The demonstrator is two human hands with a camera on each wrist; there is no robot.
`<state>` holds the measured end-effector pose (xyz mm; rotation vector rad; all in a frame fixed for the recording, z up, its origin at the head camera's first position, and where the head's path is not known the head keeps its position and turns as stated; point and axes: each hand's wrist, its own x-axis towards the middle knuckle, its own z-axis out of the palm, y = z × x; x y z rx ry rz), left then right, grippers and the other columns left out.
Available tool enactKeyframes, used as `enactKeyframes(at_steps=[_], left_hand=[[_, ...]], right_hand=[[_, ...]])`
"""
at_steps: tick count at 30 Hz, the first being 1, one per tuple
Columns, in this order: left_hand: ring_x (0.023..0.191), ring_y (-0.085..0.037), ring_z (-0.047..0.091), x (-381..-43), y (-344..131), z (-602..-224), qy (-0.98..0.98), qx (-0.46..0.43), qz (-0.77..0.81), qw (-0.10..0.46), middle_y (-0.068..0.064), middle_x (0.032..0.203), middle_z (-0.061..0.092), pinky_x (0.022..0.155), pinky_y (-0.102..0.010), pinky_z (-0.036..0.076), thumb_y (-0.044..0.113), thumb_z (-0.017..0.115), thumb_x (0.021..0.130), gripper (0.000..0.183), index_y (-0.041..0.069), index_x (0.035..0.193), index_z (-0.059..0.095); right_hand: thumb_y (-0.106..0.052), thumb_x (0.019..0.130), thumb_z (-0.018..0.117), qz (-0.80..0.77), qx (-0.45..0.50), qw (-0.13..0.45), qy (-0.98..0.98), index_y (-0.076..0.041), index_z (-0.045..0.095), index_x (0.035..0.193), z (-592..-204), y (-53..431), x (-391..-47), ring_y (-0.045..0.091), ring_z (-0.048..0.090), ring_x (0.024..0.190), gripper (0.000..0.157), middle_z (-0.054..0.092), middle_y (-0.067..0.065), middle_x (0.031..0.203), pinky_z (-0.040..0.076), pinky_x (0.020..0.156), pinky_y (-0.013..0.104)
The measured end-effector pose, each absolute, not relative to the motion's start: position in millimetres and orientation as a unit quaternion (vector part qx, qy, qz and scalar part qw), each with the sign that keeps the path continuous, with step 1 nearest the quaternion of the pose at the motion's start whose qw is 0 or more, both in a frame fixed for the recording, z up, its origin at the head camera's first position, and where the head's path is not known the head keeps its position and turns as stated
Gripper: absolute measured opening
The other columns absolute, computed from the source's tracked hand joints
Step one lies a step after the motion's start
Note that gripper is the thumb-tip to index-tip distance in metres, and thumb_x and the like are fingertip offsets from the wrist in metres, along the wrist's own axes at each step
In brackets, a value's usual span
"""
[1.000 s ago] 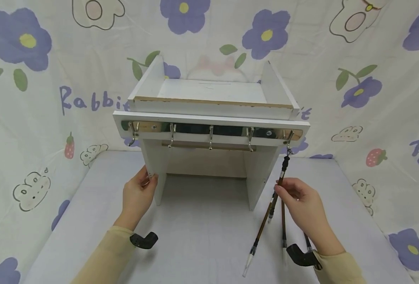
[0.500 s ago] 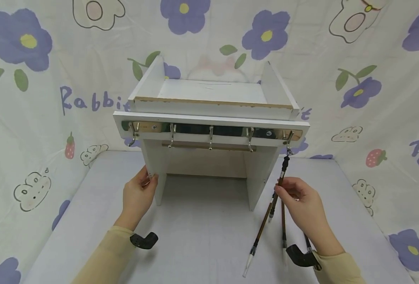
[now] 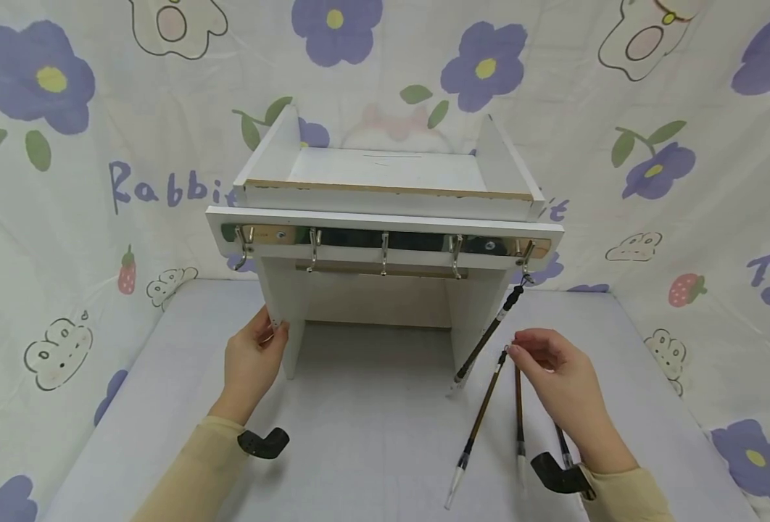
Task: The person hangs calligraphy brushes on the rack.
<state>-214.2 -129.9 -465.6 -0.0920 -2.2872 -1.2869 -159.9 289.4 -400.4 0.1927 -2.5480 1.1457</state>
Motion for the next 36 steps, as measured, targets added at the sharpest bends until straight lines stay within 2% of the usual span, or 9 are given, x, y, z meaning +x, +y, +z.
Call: enactKeyframes(at_steps=[7,12,19,23,27,32,36], left_hand=[[0.09,-0.009,0.06,-214,-130,-465,-0.842,-0.035,-0.473,0.256,-0.005,0.109,0.062,0.07,-0.019,0.051,0.029,0.056,0.088,0.044,0.024,0.131,0.046],[0.091,-0.01,0.061,-214,-129,-464,-0.842,-0.034,-0.474,0.256,-0.006,0.109,0.062,0.07,-0.02,0.051,0.027,0.057,0.087,0.044,0.022,0.131,0.047],[0.09,-0.01,0.061,-214,-129,-464,-0.84,-0.034,-0.477,0.257,-0.006,0.109,0.062,0.07,-0.02,0.051,0.027,0.057,0.087,0.044,0.022,0.13,0.047],[0.091,-0.01,0.061,-214,-129,-465,-0.84,-0.03,-0.478,0.255,-0.005,0.108,0.062,0.07,-0.019,0.051,0.027,0.057,0.087,0.044,0.022,0.13,0.047],[0.091,-0.01,0.061,-215,-129,-466,-0.841,-0.03,-0.478,0.252,-0.006,0.109,0.062,0.07,-0.018,0.051,0.028,0.056,0.088,0.045,0.022,0.131,0.046],[0.09,-0.01,0.061,-214,-128,-465,-0.841,-0.032,-0.478,0.253,-0.006,0.107,0.062,0.07,-0.019,0.051,0.028,0.056,0.088,0.044,0.022,0.131,0.047],[0.089,-0.01,0.061,-214,-128,-465,-0.839,-0.03,-0.481,0.253,-0.006,0.107,0.063,0.069,-0.018,0.051,0.028,0.056,0.088,0.044,0.022,0.13,0.047]], right_hand=[[-0.028,0.084,0.062,0.396,0.048,0.166,-0.902,-0.015,0.058,0.108,-409,310,-160,0.002,0.057,0.085,0.028,0.062,0.002,0.098,0.044,0.07,0.007],[-0.039,0.083,0.06,0.368,0.001,0.148,-0.918,-0.018,0.058,0.11,-418,329,-161,-0.003,0.055,0.085,0.034,0.061,0.001,0.1,0.045,0.065,0.008],[-0.047,0.081,0.057,0.355,-0.054,0.12,-0.925,-0.015,0.055,0.115,-434,353,-164,-0.004,0.052,0.084,0.047,0.059,0.005,0.107,0.046,0.062,0.014],[-0.053,0.08,0.055,0.348,-0.081,0.098,-0.929,-0.014,0.053,0.118,-446,366,-169,0.01,0.054,0.091,0.054,0.058,0.007,0.109,0.047,0.063,0.023],[-0.057,0.08,0.053,0.348,-0.104,0.078,-0.928,-0.007,0.052,0.119,-457,376,-173,0.027,0.053,0.097,0.063,0.056,0.015,0.11,0.046,0.064,0.033],[-0.061,0.078,0.051,0.344,-0.129,0.063,-0.928,-0.002,0.051,0.118,-476,390,-178,0.032,0.052,0.096,0.071,0.056,0.02,0.109,0.046,0.064,0.037],[-0.063,0.076,0.051,0.354,-0.168,0.027,-0.919,0.001,0.047,0.122,-494,401,-181,0.035,0.05,0.097,0.079,0.051,0.024,0.114,0.046,0.065,0.041]])
